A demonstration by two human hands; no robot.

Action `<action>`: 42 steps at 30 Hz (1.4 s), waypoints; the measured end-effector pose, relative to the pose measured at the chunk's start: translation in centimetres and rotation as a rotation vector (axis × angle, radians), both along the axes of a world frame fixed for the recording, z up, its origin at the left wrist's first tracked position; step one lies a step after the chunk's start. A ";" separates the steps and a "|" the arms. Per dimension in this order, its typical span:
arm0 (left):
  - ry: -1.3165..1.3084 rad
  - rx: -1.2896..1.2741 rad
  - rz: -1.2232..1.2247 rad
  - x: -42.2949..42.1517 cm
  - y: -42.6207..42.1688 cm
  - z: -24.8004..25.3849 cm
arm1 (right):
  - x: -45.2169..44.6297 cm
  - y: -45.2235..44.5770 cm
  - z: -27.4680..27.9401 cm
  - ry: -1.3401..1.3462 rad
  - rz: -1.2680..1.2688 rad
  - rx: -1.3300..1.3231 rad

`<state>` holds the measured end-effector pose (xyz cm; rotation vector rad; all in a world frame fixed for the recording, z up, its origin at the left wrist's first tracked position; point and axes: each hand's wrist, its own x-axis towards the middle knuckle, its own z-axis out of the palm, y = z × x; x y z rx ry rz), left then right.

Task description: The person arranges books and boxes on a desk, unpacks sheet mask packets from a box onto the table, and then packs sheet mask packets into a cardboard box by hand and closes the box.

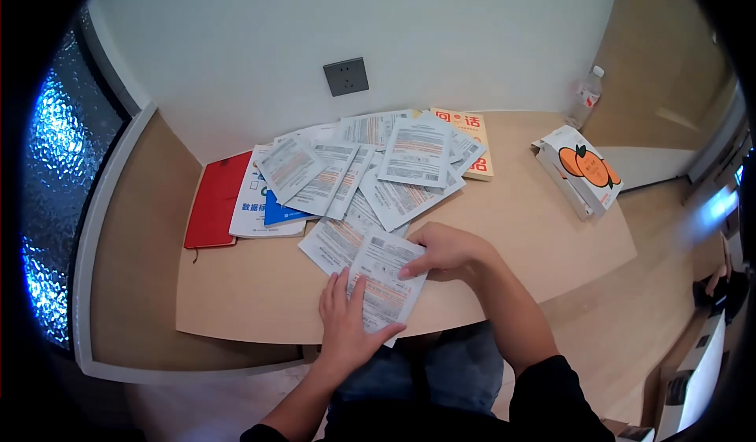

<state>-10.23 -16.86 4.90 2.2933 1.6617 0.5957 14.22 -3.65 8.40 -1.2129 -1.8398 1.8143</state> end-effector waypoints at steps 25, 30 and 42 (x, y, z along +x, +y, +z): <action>0.026 0.381 -0.015 -0.9 9.1 2.2 | 1.8 0.7 -0.3 0.283 -0.499 -0.184; 0.020 0.392 -0.155 -2.4 10.9 2.9 | 0.8 1.6 -2.1 0.486 -0.616 -0.188; 0.029 0.336 -0.229 -3.8 9.1 2.1 | -0.5 3.9 -4.5 0.605 -0.805 -0.091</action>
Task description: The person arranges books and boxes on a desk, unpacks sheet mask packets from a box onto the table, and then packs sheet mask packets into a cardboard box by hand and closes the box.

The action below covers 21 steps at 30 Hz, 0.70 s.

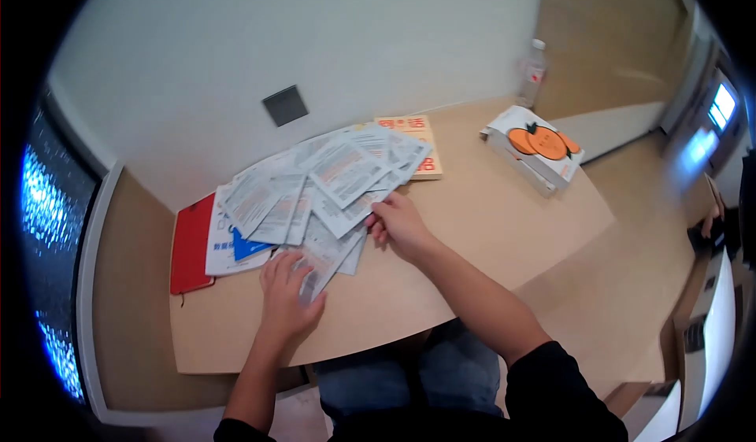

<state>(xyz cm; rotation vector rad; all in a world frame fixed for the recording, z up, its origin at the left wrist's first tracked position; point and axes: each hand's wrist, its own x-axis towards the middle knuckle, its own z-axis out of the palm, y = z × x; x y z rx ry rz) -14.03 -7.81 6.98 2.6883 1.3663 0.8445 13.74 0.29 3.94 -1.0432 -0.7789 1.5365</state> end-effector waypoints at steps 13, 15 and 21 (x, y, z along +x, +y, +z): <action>-0.228 -0.315 0.474 1.1 -5.2 -3.0 | -0.7 -2.5 2.3 -0.258 0.289 -0.039; -0.454 -0.449 0.354 2.7 -4.5 -4.2 | -2.3 -2.1 -0.1 -0.163 0.187 0.081; -1.249 -0.526 0.331 8.1 -4.0 -3.3 | -2.5 -2.2 0.9 -0.104 0.137 0.017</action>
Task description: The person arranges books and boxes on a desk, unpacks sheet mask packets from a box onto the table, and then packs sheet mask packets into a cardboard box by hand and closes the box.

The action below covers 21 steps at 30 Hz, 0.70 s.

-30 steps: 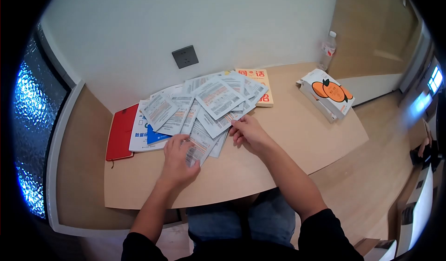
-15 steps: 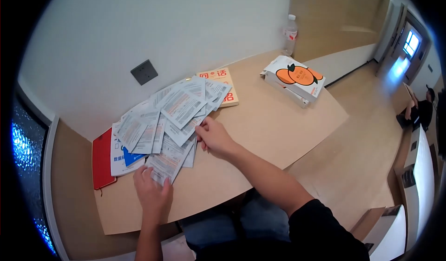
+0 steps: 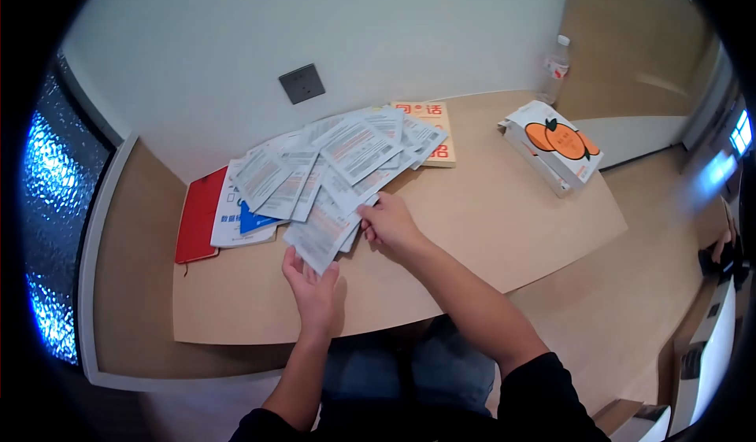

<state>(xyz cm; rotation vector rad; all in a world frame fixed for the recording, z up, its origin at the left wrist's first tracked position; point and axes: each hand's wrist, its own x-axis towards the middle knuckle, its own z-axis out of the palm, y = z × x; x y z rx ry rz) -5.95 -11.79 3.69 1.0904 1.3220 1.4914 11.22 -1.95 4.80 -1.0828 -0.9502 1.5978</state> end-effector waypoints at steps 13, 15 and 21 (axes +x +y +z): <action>-0.505 -0.184 -0.223 -2.1 6.4 2.4 | -0.2 -0.4 0.1 0.318 0.131 -0.053; -0.458 -0.134 -0.165 -2.3 8.1 2.6 | -0.1 -0.2 0.8 0.334 0.076 -0.075; -0.363 -0.051 -0.155 -1.5 9.0 -1.3 | 1.3 0.6 -0.4 0.117 0.008 -0.022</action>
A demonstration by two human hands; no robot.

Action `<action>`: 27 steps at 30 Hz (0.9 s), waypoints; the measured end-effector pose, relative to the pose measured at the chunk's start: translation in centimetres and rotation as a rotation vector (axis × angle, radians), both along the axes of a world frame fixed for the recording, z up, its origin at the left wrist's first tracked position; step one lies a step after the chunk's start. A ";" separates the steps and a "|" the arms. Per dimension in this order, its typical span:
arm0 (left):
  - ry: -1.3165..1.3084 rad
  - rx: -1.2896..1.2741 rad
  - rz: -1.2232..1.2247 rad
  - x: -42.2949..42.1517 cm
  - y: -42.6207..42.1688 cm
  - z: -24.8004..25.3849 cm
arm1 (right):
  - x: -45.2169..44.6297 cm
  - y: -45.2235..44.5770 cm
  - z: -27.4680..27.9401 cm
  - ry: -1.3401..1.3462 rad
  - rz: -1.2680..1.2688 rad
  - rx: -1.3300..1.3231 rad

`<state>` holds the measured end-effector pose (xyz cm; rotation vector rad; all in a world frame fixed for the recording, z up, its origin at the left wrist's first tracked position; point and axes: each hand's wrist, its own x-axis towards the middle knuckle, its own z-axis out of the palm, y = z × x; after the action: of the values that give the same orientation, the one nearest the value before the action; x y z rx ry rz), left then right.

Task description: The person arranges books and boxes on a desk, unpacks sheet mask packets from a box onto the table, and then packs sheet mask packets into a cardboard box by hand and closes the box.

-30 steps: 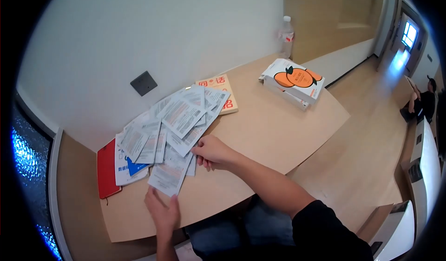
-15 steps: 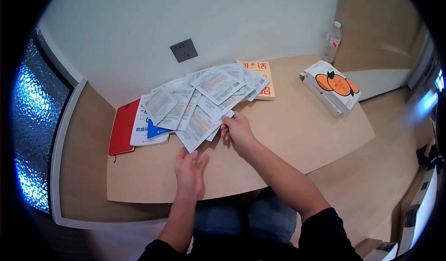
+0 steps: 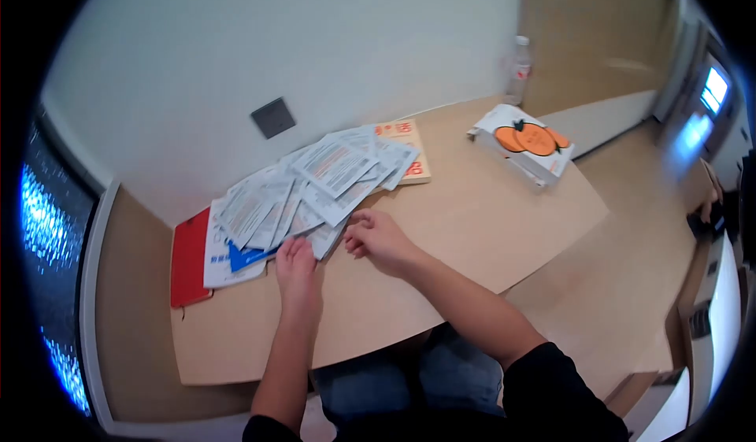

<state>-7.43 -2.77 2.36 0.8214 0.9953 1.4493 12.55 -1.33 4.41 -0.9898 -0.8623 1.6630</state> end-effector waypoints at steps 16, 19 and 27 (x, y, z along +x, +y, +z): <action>0.971 0.552 -0.420 4.7 -3.8 2.8 | 25.4 -2.7 5.4 -2.104 -0.794 0.056; 0.958 0.691 -0.475 6.1 -3.4 3.0 | 26.6 -3.2 0.4 -2.179 -0.880 0.197; 0.803 0.604 -0.531 5.0 -3.4 2.9 | 26.3 -4.8 0.7 -2.116 -0.902 0.456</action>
<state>-2.41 -6.20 5.27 2.0438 0.7881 0.9376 38.86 -6.14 5.07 -2.1277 -1.4535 -0.8634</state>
